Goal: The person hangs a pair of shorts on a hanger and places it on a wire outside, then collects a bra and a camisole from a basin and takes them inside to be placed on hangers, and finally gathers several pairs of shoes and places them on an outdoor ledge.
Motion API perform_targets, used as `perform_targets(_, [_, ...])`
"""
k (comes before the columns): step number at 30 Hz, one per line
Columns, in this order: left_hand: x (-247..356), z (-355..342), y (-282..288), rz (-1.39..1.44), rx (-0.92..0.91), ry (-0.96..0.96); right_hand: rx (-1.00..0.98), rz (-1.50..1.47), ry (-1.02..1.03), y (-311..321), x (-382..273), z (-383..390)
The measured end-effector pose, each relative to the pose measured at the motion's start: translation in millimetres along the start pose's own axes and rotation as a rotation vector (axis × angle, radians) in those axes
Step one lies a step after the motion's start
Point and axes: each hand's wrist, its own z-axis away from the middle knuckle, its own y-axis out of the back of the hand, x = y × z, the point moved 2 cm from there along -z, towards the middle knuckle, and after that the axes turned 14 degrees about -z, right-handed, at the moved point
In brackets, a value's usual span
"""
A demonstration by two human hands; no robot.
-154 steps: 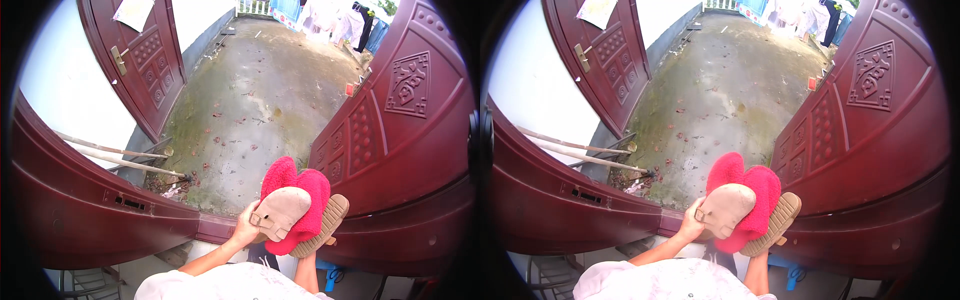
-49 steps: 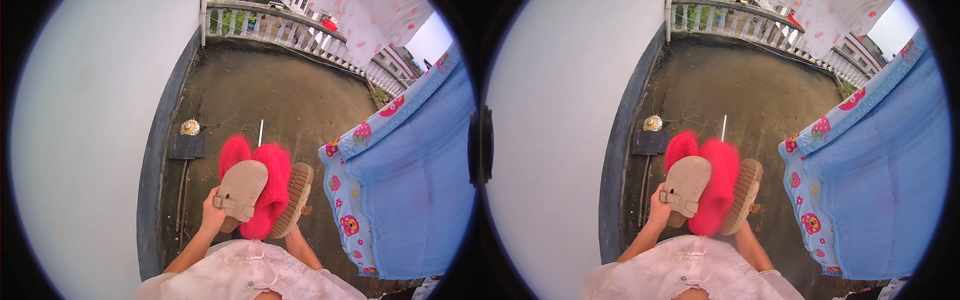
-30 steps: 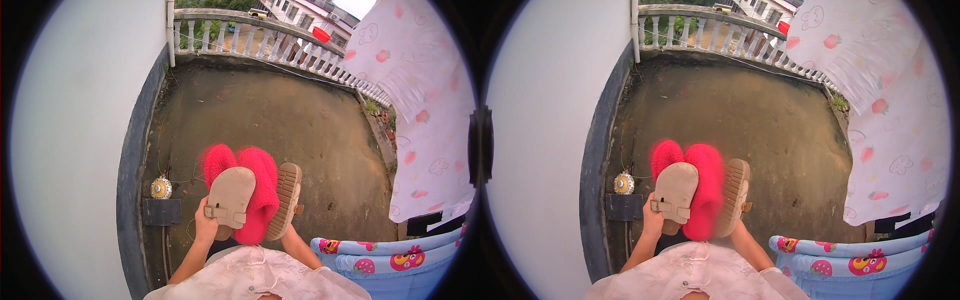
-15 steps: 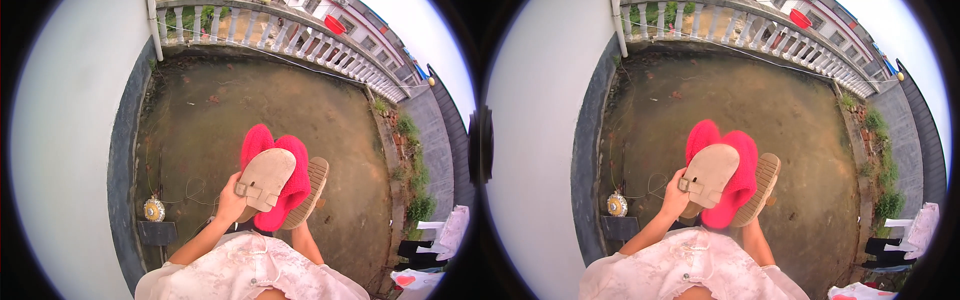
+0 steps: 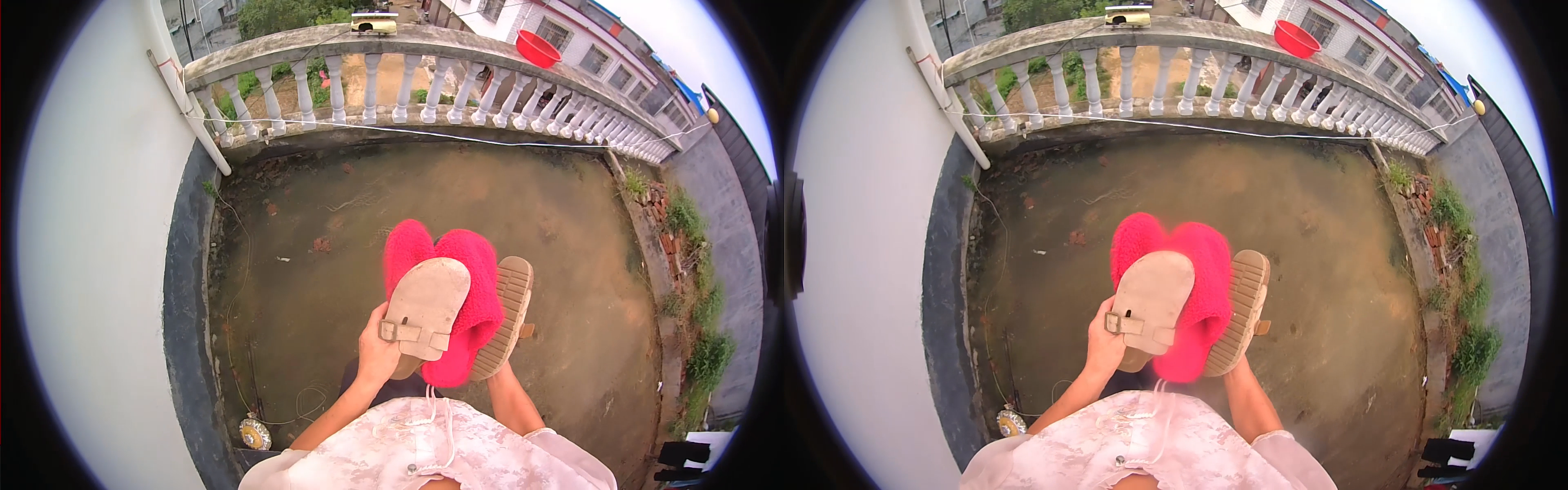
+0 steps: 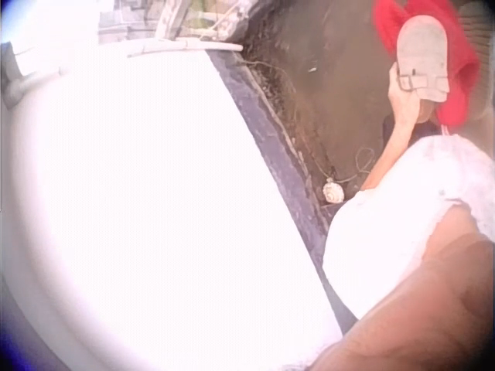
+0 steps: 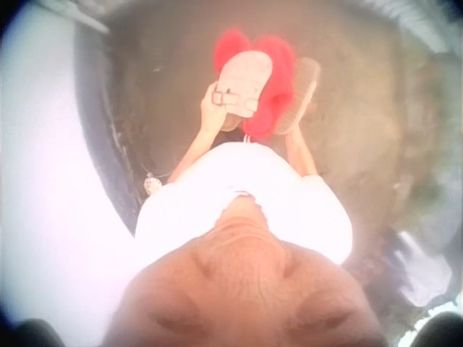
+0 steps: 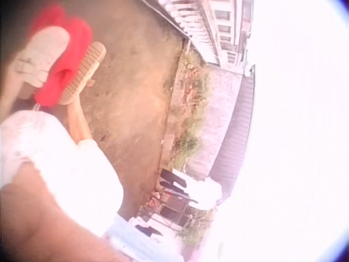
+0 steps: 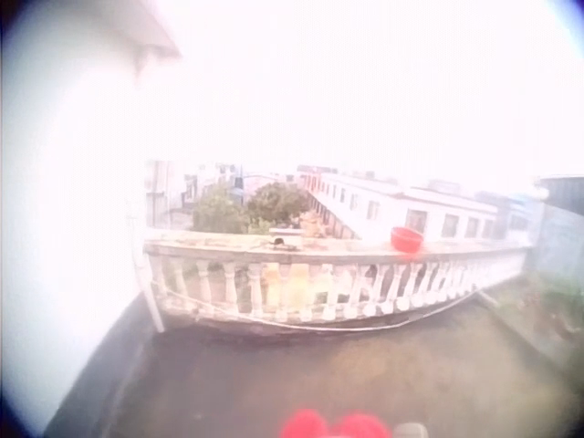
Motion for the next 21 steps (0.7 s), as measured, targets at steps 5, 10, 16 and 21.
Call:
perform_targets(5, [12.5,-109.0,-11.8,0.029,0.026,0.019,0.015,0.058,0.011,-38.8,-20.7,-97.2])
perform_targets(10, [27.7,-235.0,-41.6,0.191,-0.05,0.026,-0.014,0.048,-0.027,-50.9,-62.2,-226.4])
perform_targets(16, [47.4,-398.4,-86.7,0.245,-0.103,0.016,-0.026,0.083,0.024,-88.2,-120.4,-369.4])
perform_targets(21, [75.8,-503.5,-140.1,0.268,-0.148,-0.014,-0.025,0.089,0.077,-117.2,-182.2,-458.7])
